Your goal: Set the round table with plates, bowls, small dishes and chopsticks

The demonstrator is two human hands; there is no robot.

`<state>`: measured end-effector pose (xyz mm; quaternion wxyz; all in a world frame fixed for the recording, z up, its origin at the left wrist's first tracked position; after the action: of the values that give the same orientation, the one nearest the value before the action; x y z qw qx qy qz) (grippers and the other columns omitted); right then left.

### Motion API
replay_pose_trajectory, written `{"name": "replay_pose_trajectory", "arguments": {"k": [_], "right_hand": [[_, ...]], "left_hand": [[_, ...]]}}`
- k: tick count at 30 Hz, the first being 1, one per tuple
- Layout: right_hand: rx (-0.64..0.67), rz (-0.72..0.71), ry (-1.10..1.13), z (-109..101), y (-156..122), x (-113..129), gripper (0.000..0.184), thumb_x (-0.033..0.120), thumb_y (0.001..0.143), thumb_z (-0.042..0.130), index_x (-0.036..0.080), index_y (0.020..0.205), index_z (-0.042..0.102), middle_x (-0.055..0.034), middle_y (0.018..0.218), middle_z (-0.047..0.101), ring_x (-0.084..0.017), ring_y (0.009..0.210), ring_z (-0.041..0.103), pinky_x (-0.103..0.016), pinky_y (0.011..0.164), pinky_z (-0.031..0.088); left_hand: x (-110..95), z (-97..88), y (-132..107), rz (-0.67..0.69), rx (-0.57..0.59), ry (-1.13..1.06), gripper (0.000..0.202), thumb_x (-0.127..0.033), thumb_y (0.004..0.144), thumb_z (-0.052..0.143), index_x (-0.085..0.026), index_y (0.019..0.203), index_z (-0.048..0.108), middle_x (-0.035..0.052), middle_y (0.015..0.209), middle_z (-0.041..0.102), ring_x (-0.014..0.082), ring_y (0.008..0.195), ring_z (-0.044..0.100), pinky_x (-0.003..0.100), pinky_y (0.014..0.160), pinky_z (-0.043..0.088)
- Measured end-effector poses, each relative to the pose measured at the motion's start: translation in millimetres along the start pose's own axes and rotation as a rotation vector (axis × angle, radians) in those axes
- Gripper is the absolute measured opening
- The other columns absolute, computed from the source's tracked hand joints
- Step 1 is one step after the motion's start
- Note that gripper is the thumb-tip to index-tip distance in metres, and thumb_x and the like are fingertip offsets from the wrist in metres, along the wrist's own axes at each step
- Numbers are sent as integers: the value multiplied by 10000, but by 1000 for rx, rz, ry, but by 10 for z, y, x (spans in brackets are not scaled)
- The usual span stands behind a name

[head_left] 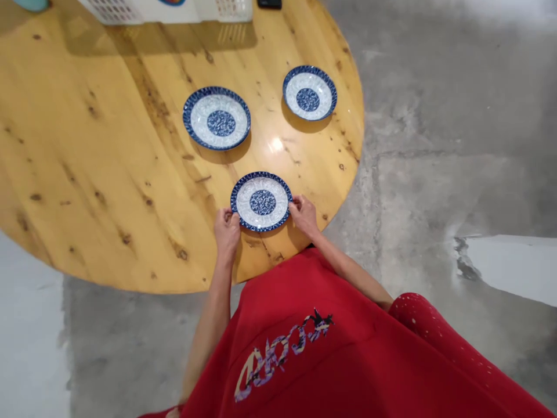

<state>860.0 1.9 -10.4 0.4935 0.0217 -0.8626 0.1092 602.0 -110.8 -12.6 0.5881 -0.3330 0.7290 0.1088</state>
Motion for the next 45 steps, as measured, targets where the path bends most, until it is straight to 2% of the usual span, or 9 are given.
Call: {"name": "replay_pose_trajectory", "arguments": {"k": [5, 9, 14, 19, 26, 31, 41, 45], "right_hand": [[55, -5, 53, 20, 79, -65, 172, 301, 830, 521, 189, 880, 642, -39, 805, 706, -207, 750, 657, -332, 748, 530], [49, -17, 81, 70, 125, -63, 183, 289, 817, 518, 182, 889, 647, -47, 822, 712, -209, 764, 667, -330, 741, 530], [43, -48, 96, 111, 192, -32, 189, 286, 819, 523, 167, 893, 649, -63, 822, 708, -222, 773, 672, -350, 757, 538], [56, -53, 67, 110, 206, -35, 188, 272, 824, 528, 174, 921, 656, -56, 844, 720, -224, 790, 681, -357, 783, 548], [68, -70, 66, 121, 202, -33, 176, 282, 842, 523, 190, 921, 649, -50, 845, 726, -211, 778, 680, -337, 755, 543], [80, -76, 63, 121, 205, -21, 187, 279, 830, 518, 189, 929, 649, -36, 825, 719, -200, 759, 675, -320, 733, 537], [45, -74, 22, 112, 160, 54, 207, 277, 828, 517, 183, 934, 667, -45, 839, 729, -198, 773, 675, -320, 771, 534], [20, -33, 53, 81, 101, 39, 226, 342, 850, 550, 183, 965, 664, -59, 861, 741, -199, 787, 692, -319, 756, 551]], "left_hand": [[53, 33, -1, -19, 26, -35, 122, -290, 801, 571, -188, 864, 590, -10, 760, 589, 137, 705, 550, 229, 653, 421], [-4, -10, 48, 28, -22, 2, 82, -244, 811, 547, -183, 840, 593, -11, 735, 586, 139, 683, 540, 237, 640, 405], [-75, -7, 127, 77, 2, 18, 49, -214, 822, 537, -189, 802, 575, -14, 715, 554, 140, 666, 515, 242, 645, 406], [-35, -5, 141, 60, 7, 14, 44, -199, 819, 539, -192, 816, 582, -8, 721, 572, 146, 663, 529, 241, 621, 411], [64, -6, 138, 22, -14, 1, 68, -238, 814, 581, -184, 843, 610, -2, 729, 593, 142, 665, 537, 235, 624, 416], [130, 5, 80, -20, -19, -54, 80, -266, 812, 593, -193, 845, 594, -19, 697, 582, 130, 622, 540, 220, 567, 411], [167, 20, 57, -50, 7, -110, 152, -329, 795, 590, -192, 861, 597, 6, 732, 623, 137, 619, 579, 223, 533, 472], [129, -16, 9, -95, 14, -101, 216, -383, 824, 589, -180, 892, 614, 29, 777, 647, 150, 640, 621, 247, 554, 521]]}}
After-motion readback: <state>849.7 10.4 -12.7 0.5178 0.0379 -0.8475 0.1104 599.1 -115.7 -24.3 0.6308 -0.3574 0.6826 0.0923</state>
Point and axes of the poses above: each hand's wrist, its own y-axis towards the middle knuckle, its own z-axis out of the palm, x = y × z, the point moved 10 cm from there along y, towards the middle knuckle
